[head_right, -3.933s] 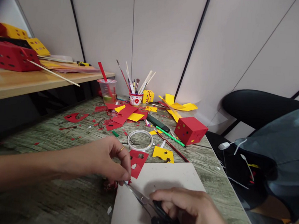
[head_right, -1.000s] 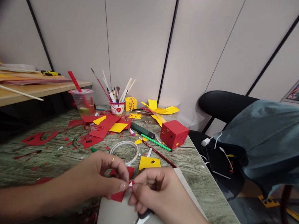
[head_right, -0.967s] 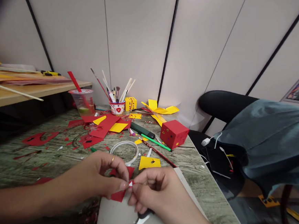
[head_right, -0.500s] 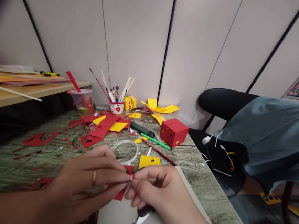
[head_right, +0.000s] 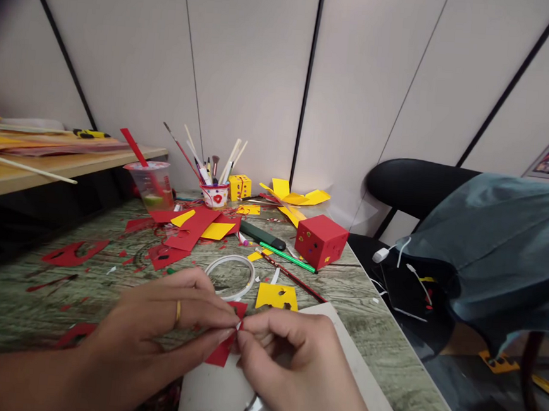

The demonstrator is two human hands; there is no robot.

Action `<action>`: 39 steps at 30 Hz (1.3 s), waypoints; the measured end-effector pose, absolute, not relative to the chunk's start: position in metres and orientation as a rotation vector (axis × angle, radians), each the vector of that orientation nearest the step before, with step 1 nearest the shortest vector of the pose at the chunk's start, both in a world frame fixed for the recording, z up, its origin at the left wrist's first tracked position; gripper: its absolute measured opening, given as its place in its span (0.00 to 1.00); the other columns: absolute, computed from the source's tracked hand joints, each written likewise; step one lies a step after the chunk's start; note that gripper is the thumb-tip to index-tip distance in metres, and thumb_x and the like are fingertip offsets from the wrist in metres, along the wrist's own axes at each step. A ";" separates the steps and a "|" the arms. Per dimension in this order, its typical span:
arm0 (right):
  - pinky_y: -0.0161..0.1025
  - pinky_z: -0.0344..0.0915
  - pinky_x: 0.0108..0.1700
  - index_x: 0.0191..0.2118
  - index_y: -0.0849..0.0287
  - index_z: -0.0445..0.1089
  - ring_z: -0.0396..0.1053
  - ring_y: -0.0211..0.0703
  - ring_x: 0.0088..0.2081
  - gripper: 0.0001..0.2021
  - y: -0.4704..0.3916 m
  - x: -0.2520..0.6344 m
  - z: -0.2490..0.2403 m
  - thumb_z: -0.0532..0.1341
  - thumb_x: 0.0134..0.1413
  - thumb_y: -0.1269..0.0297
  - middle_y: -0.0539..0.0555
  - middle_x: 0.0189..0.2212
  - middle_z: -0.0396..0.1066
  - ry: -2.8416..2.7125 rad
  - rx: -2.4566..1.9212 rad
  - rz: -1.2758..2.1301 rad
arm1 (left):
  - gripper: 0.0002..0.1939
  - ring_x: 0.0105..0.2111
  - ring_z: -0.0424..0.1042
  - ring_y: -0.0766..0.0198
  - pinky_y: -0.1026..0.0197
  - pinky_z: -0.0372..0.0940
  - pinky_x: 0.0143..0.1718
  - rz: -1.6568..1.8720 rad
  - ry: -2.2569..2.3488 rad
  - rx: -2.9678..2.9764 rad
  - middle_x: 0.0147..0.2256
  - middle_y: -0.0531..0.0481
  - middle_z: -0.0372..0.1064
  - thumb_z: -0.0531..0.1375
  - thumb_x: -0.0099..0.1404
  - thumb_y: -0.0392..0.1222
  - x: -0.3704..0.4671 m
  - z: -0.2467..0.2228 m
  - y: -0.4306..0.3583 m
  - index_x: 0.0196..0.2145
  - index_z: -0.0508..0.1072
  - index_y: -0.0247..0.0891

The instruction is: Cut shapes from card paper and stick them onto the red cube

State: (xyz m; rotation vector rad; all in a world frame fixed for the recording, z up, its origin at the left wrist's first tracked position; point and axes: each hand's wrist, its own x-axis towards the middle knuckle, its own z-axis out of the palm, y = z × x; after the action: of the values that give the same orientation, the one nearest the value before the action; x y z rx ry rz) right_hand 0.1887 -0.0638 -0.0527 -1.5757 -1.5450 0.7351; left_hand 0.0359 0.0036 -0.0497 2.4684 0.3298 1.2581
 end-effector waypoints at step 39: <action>0.31 0.64 0.23 0.30 0.53 0.76 0.67 0.39 0.22 0.08 -0.064 0.184 -0.053 0.59 0.45 0.61 0.50 0.20 0.72 -1.425 -1.588 0.841 | 0.10 0.25 0.68 0.66 0.66 0.64 0.24 0.952 0.650 2.168 0.23 0.55 0.70 0.56 0.51 0.30 0.035 -0.045 0.003 0.25 0.75 0.42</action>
State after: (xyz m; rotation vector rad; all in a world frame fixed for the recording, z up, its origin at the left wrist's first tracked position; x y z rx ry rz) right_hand 0.1843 -0.0642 -0.0531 -1.5882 -1.4247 0.8406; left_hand 0.0350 0.0031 -0.0447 2.1681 0.6504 0.9522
